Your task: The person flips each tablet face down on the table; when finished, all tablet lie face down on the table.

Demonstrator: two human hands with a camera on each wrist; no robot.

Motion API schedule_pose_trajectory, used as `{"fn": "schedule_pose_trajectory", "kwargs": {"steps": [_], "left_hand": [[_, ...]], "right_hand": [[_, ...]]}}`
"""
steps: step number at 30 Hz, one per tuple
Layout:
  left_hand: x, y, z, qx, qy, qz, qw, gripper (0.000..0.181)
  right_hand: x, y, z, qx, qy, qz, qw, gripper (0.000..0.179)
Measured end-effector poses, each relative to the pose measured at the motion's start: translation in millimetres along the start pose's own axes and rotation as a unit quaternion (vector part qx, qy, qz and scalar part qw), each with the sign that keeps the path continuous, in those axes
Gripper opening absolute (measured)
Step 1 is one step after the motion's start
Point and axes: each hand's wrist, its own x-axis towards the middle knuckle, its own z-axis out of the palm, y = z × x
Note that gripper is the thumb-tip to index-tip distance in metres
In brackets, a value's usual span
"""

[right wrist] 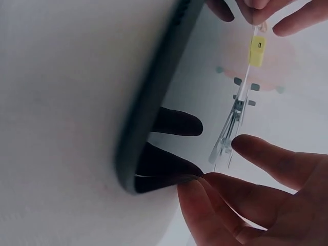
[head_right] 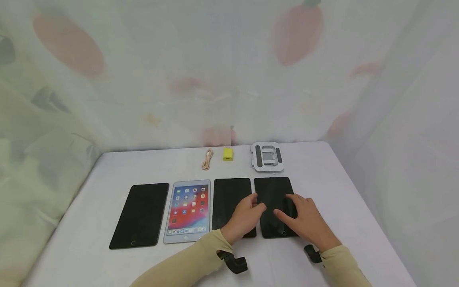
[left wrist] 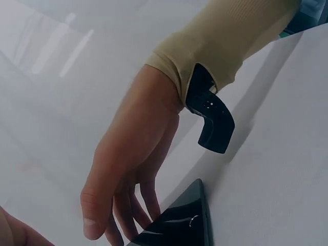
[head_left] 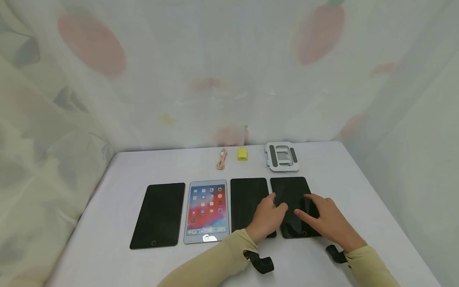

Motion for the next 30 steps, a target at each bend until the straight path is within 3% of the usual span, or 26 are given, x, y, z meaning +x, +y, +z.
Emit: {"fn": "schedule_pose_trajectory", "kwargs": {"steps": [7,12,19,23,30], "left_hand": [[-3.1,2.4,-1.2,-0.023,0.002,-0.003,0.9997,0.068],[-1.6,3.0,-5.2,-0.019,0.020,0.018,0.9994,0.063],[-0.8,5.2,-7.0,0.015,0.021,0.054,0.9982,0.058],[-0.7,6.0,-9.4,-0.002,0.025,0.067,0.9975,0.053],[-0.6,9.3,-16.3,-0.028,0.023,0.082,0.9960,0.050]], "right_hand": [[-4.2,-3,-3,-0.004,-0.011,0.005,0.9999,0.089],[-3.8,-8,-5,0.004,-0.011,-0.004,0.9999,0.091],[-2.0,-9,-7,0.001,-0.016,0.005,0.9999,0.093],[2.0,-11,-8,0.001,-0.026,0.017,0.9995,0.095],[6.2,-15,-8,0.052,-0.048,0.031,0.9970,0.089]]}}
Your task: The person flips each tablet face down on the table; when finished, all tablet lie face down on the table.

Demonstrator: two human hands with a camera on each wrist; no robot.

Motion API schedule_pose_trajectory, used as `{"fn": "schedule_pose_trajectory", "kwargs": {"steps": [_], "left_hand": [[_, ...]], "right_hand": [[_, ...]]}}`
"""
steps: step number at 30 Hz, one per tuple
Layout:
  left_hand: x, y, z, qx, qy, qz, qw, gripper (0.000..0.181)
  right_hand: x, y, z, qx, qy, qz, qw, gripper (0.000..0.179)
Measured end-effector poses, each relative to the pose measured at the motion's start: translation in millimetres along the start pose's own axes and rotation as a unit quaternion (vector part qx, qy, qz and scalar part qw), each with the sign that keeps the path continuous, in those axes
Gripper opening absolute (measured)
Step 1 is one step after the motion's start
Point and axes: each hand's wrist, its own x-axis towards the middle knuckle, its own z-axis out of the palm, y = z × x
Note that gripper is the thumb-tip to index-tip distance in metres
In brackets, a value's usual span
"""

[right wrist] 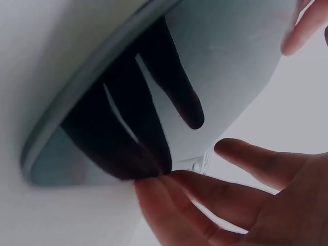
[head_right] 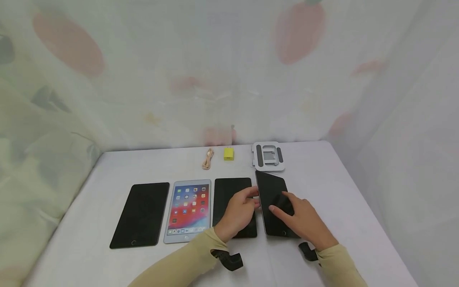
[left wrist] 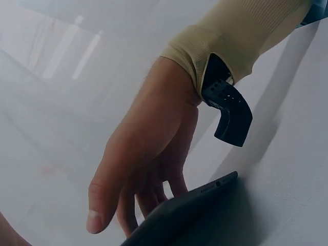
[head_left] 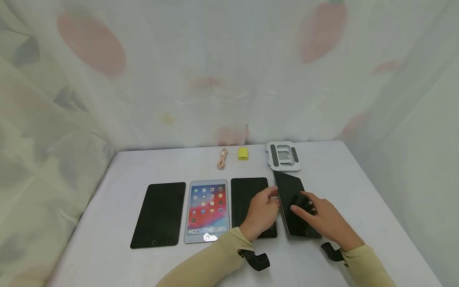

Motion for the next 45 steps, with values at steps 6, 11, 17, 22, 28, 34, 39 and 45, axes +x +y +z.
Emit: {"fn": "schedule_pose_trajectory", "kwargs": {"steps": [6,11,17,22,28,34,39,45], "left_hand": [[0.8,4.8,-3.8,-0.007,-0.006,0.001,1.0000,0.051],[-0.1,6.4,-6.8,-0.001,-0.009,-0.005,0.9999,0.057],[-1.2,10.0,-8.6,0.005,0.000,0.001,1.0000,0.062],[-1.4,14.0,-9.6,0.023,0.012,0.019,0.9995,0.060],[-4.8,18.4,-12.2,0.006,0.003,0.011,0.9999,0.061],[-6.4,21.1,-15.1,-0.017,0.001,0.006,0.9998,0.061],[-6.8,23.1,-16.2,-0.031,0.002,0.003,0.9995,0.061],[-5.6,24.0,-16.8,-0.046,0.004,-0.004,0.9989,0.059]], "right_hand": [[0.4,-3,-5,0.032,-0.014,-0.001,0.9994,0.079],[1.4,-7,-5,0.036,-0.022,0.001,0.9991,0.078],[3.9,-15,-2,0.055,-0.035,0.000,0.9979,0.077],[5.0,-21,0,0.074,-0.046,0.002,0.9962,0.077],[5.1,-26,4,0.099,-0.052,0.001,0.9937,0.075],[7.6,-27,9,0.150,-0.058,0.004,0.9870,0.074],[8.5,-29,13,0.210,-0.068,-0.010,0.9753,0.069],[9.0,-30,14,0.254,-0.081,-0.019,0.9637,0.067]]}}
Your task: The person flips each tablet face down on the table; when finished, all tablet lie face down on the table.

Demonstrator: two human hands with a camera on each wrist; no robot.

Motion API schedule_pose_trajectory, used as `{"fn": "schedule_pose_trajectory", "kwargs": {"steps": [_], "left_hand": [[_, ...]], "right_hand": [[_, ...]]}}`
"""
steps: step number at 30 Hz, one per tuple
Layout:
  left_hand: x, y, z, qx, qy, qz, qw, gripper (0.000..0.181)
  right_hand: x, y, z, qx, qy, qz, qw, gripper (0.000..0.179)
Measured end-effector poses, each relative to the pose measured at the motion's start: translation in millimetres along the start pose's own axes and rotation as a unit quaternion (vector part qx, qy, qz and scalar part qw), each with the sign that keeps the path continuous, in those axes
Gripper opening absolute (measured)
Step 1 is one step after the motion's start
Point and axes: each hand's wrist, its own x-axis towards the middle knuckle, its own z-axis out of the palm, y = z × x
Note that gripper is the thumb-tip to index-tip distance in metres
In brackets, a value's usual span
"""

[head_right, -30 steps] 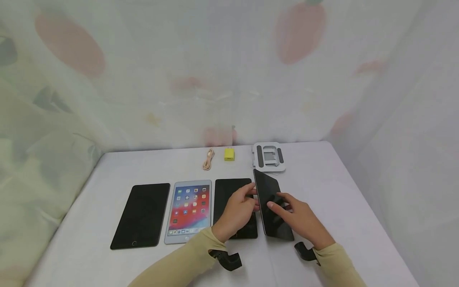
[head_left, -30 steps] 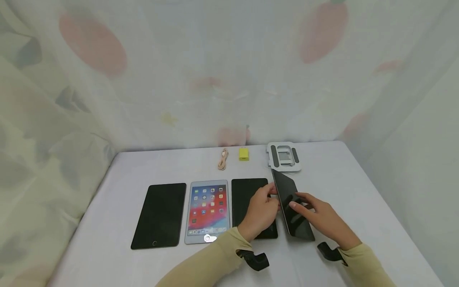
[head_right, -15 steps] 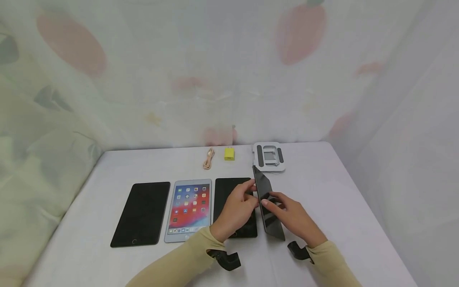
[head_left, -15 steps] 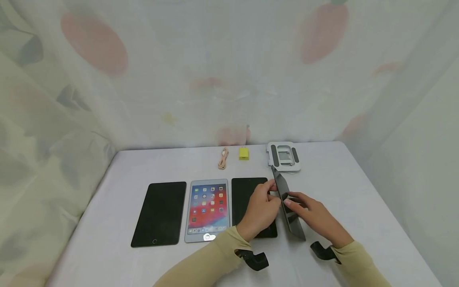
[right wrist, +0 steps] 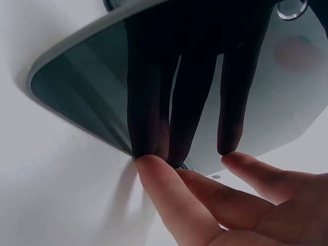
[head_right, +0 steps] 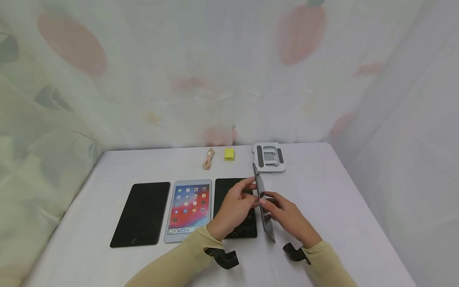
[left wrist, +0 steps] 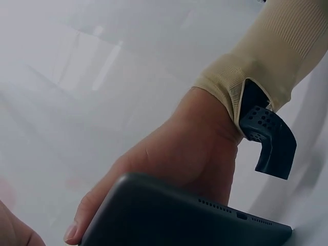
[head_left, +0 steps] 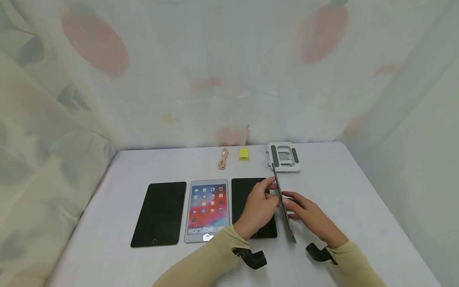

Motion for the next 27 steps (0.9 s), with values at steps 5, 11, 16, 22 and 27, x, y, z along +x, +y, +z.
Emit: {"fn": "schedule_pose_trajectory", "kwargs": {"steps": [5,11,16,22,27], "left_hand": [[-0.8,0.4,-0.7,-0.010,-0.004,0.000,0.9999,0.058],[-1.9,1.3,-2.3,-0.017,-0.012,0.002,0.9998,0.058],[-1.9,1.8,-2.4,-0.011,-0.014,0.006,0.9998,0.058],[-0.7,-0.5,-1.9,-0.005,-0.019,0.013,0.9997,0.058],[-1.7,-1.6,-1.9,0.001,-0.018,0.014,0.9997,0.057]], "right_hand": [[1.3,0.8,-0.2,0.009,-0.005,0.001,0.9999,0.066],[1.8,-0.6,-0.1,0.015,-0.020,-0.007,0.9997,0.068],[3.1,-2.1,-1.0,0.018,-0.018,0.003,0.9997,0.070],[3.4,-1.5,-2.4,0.036,-0.023,0.002,0.9991,0.070],[2.9,-1.9,-0.7,0.053,-0.033,-0.007,0.9980,0.070]]}}
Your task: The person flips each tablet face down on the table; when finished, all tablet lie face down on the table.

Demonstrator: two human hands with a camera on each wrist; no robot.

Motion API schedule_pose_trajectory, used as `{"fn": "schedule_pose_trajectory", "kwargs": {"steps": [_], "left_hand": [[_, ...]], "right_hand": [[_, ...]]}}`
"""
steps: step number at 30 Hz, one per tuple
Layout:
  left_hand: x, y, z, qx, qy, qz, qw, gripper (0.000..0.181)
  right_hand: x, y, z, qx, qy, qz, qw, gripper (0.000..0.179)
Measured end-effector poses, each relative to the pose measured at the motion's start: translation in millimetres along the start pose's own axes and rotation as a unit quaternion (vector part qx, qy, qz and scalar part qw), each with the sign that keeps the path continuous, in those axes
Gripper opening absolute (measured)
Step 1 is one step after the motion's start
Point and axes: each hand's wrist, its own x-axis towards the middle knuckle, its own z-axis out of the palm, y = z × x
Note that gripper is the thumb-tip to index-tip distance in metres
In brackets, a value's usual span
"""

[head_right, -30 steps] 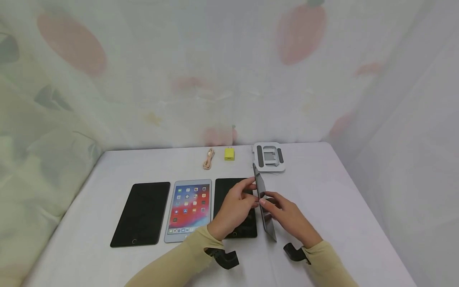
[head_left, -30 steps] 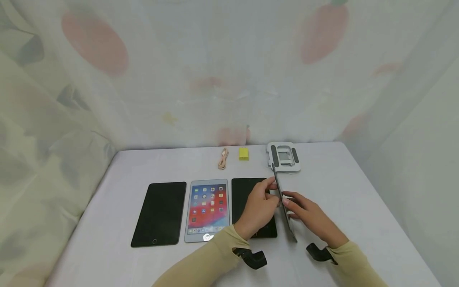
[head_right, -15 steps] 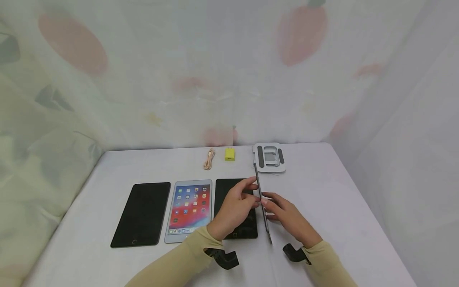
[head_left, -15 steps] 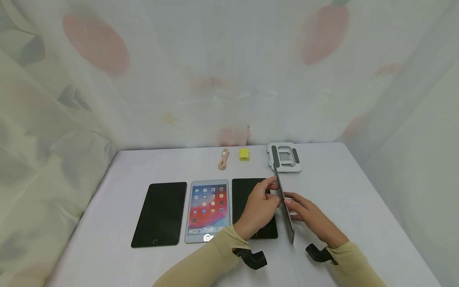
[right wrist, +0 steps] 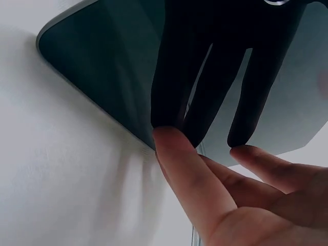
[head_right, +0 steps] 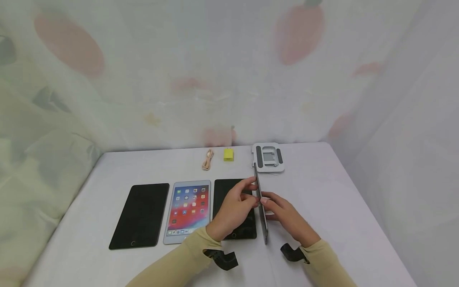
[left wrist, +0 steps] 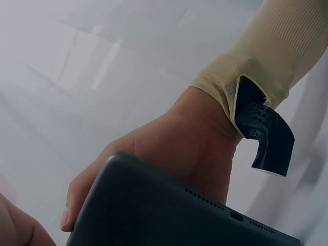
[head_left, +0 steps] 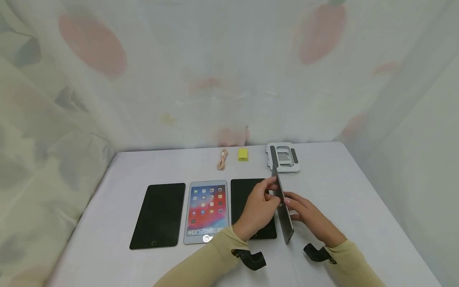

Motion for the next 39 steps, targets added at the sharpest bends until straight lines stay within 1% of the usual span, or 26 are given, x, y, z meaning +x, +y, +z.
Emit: {"fn": "schedule_pose_trajectory", "kwargs": {"steps": [4,7,11,16,25,30,33,39], "left_hand": [[-0.5,-2.3,-0.2,0.008,0.000,-0.004,1.0000,0.057],[0.8,-4.7,0.4,0.010,-0.007,-0.007,0.9999,0.059],[3.2,-8.8,2.1,0.010,-0.020,-0.014,0.9996,0.060],[4.4,-14.0,3.9,0.017,-0.033,-0.029,0.9989,0.059],[4.8,-21.7,9.0,0.050,-0.054,-0.056,0.9957,0.059],[4.7,-24.8,11.0,0.056,-0.071,-0.074,0.9932,0.061],[5.1,-25.9,10.9,0.063,-0.081,-0.085,0.9911,0.060],[5.8,-27.3,11.1,0.074,-0.094,-0.087,0.9890,0.058]], "right_hand": [[-1.2,0,1,0.002,-0.004,-0.004,1.0000,0.070],[-3.7,-3,-2,0.002,0.003,-0.010,0.9999,0.068],[-10.4,-12,-11,-0.008,0.022,-0.033,0.9992,0.064],[-17.4,-19,-21,-0.033,0.031,-0.071,0.9964,0.059],[-25.7,-21,-28,-0.069,0.070,-0.099,0.9902,0.055],[-31.6,-19,-34,-0.087,0.085,-0.109,0.9866,0.053],[-35.9,-19,-37,-0.104,0.094,-0.106,0.9844,0.052],[-42.6,-17,-46,-0.123,0.108,-0.096,0.9818,0.054]]}}
